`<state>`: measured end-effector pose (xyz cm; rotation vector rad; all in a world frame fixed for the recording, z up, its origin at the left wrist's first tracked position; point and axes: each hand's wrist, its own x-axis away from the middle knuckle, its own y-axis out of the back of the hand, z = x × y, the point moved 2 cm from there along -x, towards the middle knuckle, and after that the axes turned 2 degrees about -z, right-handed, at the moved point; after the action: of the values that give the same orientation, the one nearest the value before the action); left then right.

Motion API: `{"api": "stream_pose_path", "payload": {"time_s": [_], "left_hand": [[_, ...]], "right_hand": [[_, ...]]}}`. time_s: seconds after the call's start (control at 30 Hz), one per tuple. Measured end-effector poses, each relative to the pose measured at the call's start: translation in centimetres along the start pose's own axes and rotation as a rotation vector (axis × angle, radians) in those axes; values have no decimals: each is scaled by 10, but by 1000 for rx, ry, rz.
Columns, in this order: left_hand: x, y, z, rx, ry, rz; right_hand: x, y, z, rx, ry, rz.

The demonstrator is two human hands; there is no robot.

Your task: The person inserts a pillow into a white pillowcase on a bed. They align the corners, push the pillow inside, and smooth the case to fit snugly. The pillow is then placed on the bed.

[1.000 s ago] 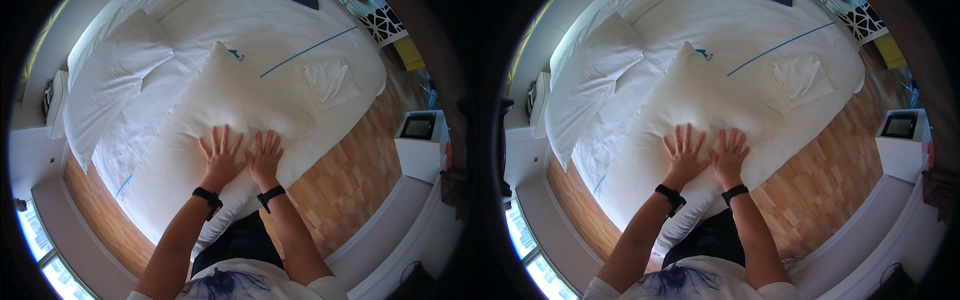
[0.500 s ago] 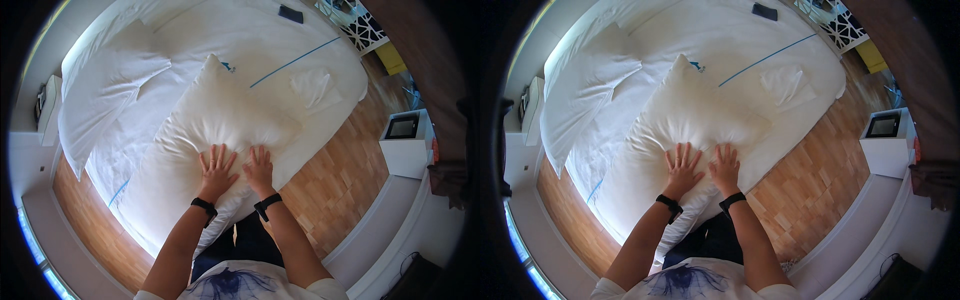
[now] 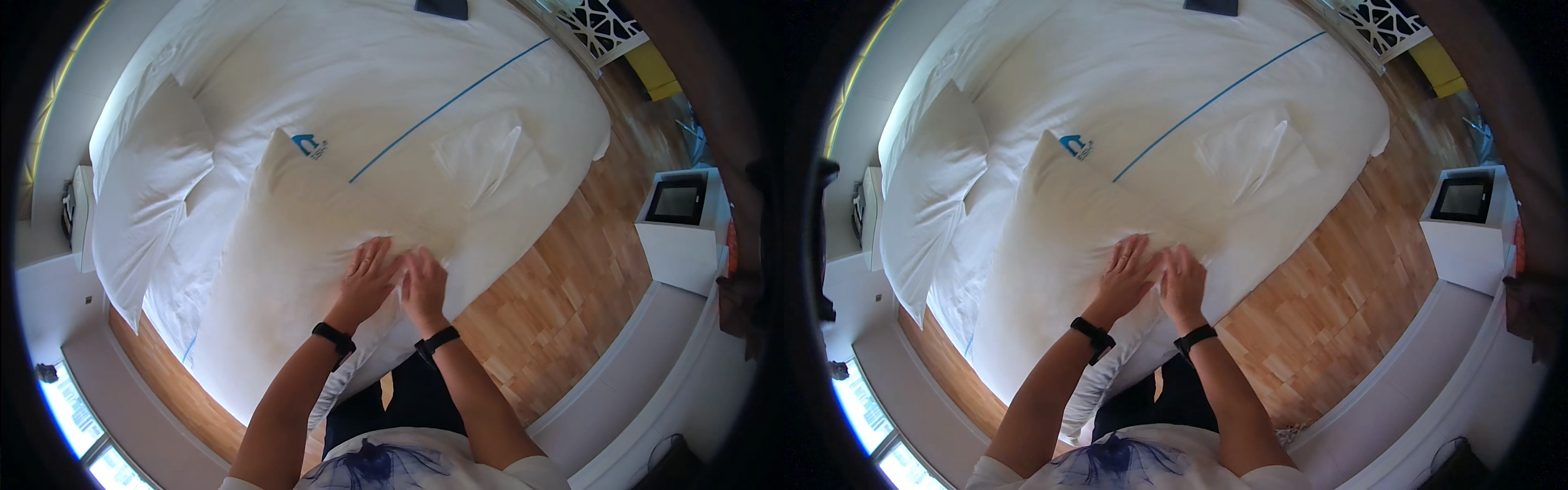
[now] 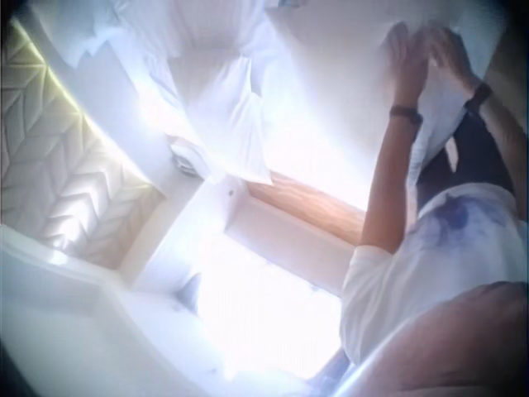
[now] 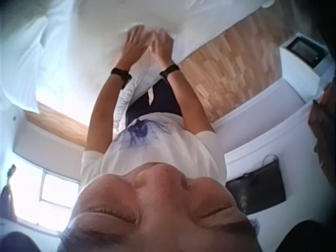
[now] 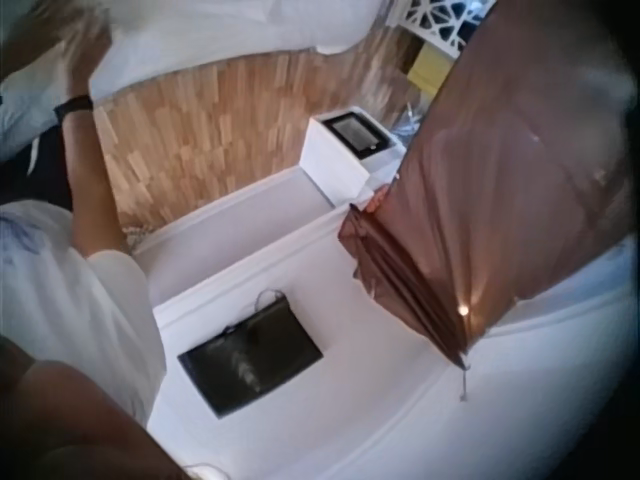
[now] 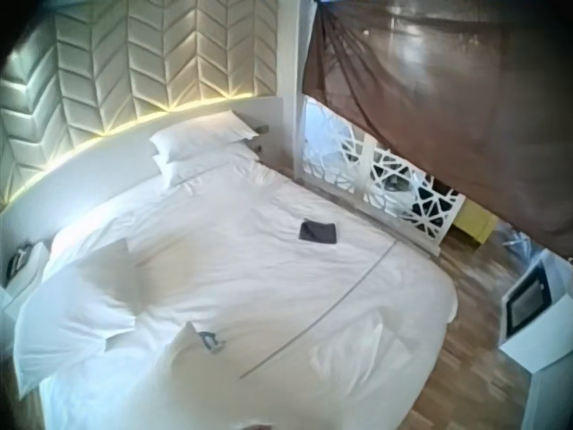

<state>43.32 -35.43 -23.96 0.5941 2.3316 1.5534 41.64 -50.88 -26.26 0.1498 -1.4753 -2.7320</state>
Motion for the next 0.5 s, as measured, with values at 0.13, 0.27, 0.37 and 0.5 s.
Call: {"api": "stream_pose_path", "payload": {"time_s": [0.13,0.27,0.37,0.5], "left_hand": [[-78,-30,-15,60,12,-16],[-147,-51,-32,110,100,29],[-174,-71,-29,187,143,51],[-188,-63,-36,391,261,-10]], "right_hand": [[-60,31,-66,258,-38,-136],[-105,39,-118,399,-91,-133],[-119,38,-146,249,-123,-83],[-130,64,-143,-65,-51,-193]]}}
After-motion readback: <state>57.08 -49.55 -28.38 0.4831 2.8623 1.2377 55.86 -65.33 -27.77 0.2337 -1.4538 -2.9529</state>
